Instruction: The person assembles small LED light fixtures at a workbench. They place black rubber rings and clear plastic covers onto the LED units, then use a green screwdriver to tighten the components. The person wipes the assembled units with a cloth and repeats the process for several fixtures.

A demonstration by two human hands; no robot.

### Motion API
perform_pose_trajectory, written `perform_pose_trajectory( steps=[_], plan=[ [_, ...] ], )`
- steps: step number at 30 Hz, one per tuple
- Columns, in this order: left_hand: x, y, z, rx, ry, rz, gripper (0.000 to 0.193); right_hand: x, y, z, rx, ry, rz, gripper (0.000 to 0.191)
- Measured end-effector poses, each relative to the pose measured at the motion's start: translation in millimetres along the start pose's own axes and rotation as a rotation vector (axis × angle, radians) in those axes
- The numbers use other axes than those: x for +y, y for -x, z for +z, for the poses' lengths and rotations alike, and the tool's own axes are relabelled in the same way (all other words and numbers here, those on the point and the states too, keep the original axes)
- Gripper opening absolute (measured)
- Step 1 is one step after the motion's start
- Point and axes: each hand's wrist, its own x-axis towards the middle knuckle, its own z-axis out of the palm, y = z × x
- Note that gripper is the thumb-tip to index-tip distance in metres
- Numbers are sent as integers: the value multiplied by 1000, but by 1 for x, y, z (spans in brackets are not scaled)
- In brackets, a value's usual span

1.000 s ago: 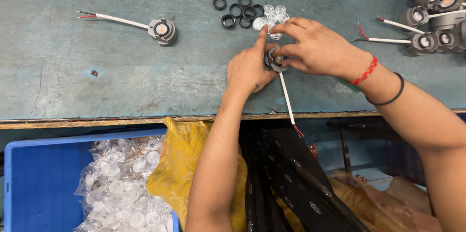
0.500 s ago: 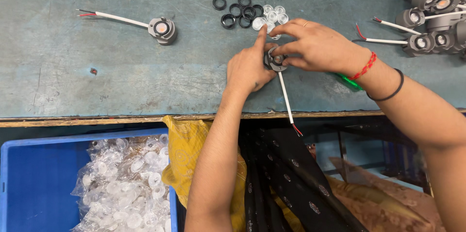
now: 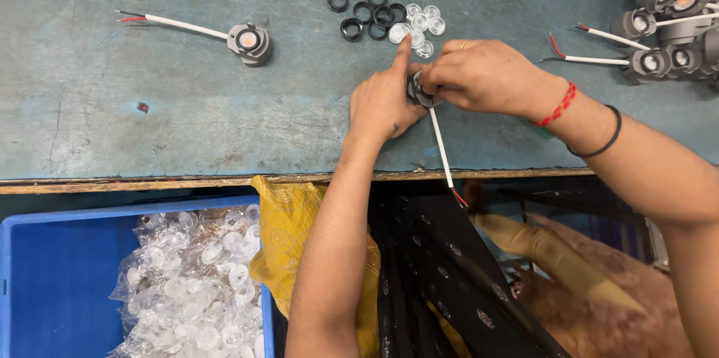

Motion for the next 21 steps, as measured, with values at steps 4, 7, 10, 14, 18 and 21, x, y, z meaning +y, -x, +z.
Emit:
perform_pose_trajectory(
  steps=[4, 7, 10, 14, 18, 21],
  plan=[
    [0, 0, 0, -18, -25, -24, 113, -4, 2, 7, 28, 45, 66, 14],
    [1, 0, 0, -15, -20, -30, 111, -6, 2, 9, -2, 108, 166, 21],
    [1, 1, -2, -22, -25, -24, 111, -3, 0, 6, 21, 85, 116, 21],
    [1, 0, -2, -8, -11, -7, 111, 4, -2, 2, -27, -13, -9, 19],
    [1, -1, 0, -44, -32, -39, 110, 1, -1, 3, -14, -3, 81, 13],
    [1, -1, 0, -31, -26, -22, 111, -4, -2, 5, -86, 70, 209, 15]
  ],
)
